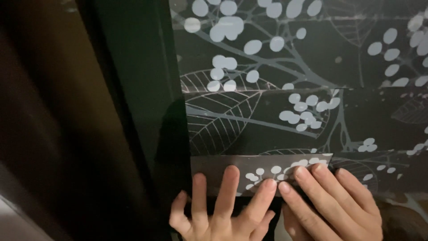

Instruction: Cutting and applying decorative film to a glass door

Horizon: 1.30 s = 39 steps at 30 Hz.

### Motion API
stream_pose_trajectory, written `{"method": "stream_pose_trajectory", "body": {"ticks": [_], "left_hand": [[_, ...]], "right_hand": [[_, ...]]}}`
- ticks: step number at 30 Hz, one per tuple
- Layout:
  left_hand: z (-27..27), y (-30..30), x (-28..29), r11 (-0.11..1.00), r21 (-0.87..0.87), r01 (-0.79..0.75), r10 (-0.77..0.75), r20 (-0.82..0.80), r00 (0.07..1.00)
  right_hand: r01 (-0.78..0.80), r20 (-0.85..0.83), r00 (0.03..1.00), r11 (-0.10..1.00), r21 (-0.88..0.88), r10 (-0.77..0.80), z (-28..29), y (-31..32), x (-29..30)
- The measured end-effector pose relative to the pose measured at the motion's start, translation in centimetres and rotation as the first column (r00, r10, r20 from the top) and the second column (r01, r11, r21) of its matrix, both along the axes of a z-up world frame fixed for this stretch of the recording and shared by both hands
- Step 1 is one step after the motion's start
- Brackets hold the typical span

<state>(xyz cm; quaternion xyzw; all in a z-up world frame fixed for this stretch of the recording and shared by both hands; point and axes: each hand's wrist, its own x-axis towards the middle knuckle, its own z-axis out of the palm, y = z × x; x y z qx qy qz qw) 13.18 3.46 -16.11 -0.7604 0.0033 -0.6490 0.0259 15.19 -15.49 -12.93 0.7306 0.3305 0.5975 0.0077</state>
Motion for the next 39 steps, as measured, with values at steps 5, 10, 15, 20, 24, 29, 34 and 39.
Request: {"method": "stream_pose_trajectory", "body": {"ticks": [5, 10, 15, 20, 24, 29, 34, 39], "left_hand": [[0.2, 0.0, 0.2, 1.0, -0.013, 0.007, -0.006, 0.061, 0.998], [0.3, 0.4, 0.7, 1.0, -0.02, 0.017, -0.014, 0.147, 0.989], [0.5, 0.9, 0.2, 0.999, -0.015, 0.052, -0.05, 0.115, 0.992], [0.6, 1.5, -0.6, 0.995, 0.006, 0.096, -0.096, 0.062, 0.993], [1.4, 2.4, -1.2, 0.985, 0.041, 0.17, -0.173, 0.101, 0.98], [3.7, 5.1, -3.1, 0.958, 0.146, 0.246, -0.263, 0.117, 0.958], [3.3, 5.9, -3.4, 0.925, 0.179, 0.336, -0.366, 0.175, 0.914], [3.4, 5.5, -4.2, 0.875, -0.098, 0.474, -0.482, -0.098, 0.871]], "right_hand": [[0.032, -0.086, 0.996, 0.998, 0.053, -0.028, 0.6, 1.2, -1.2], [0.02, -0.027, 0.999, 0.999, 0.031, -0.019, -0.4, 0.4, 0.4], [-0.069, 0.01, 0.998, 0.994, 0.088, 0.068, -1.0, 0.5, 1.1], [-0.048, -0.073, 0.996, 0.993, 0.11, 0.056, -0.3, 1.1, 0.0], [-0.175, -0.014, 0.984, 0.984, 0.006, 0.175, 0.7, 0.6, 0.4], [-0.086, -0.05, 0.995, 0.996, -0.028, 0.084, 0.6, -0.4, -0.3], [-0.069, 0.014, 0.997, 0.987, -0.146, 0.072, 1.0, -0.7, -0.9], [-0.061, 0.005, 0.998, 0.969, -0.241, 0.064, 3.5, -0.6, -3.1]]}}
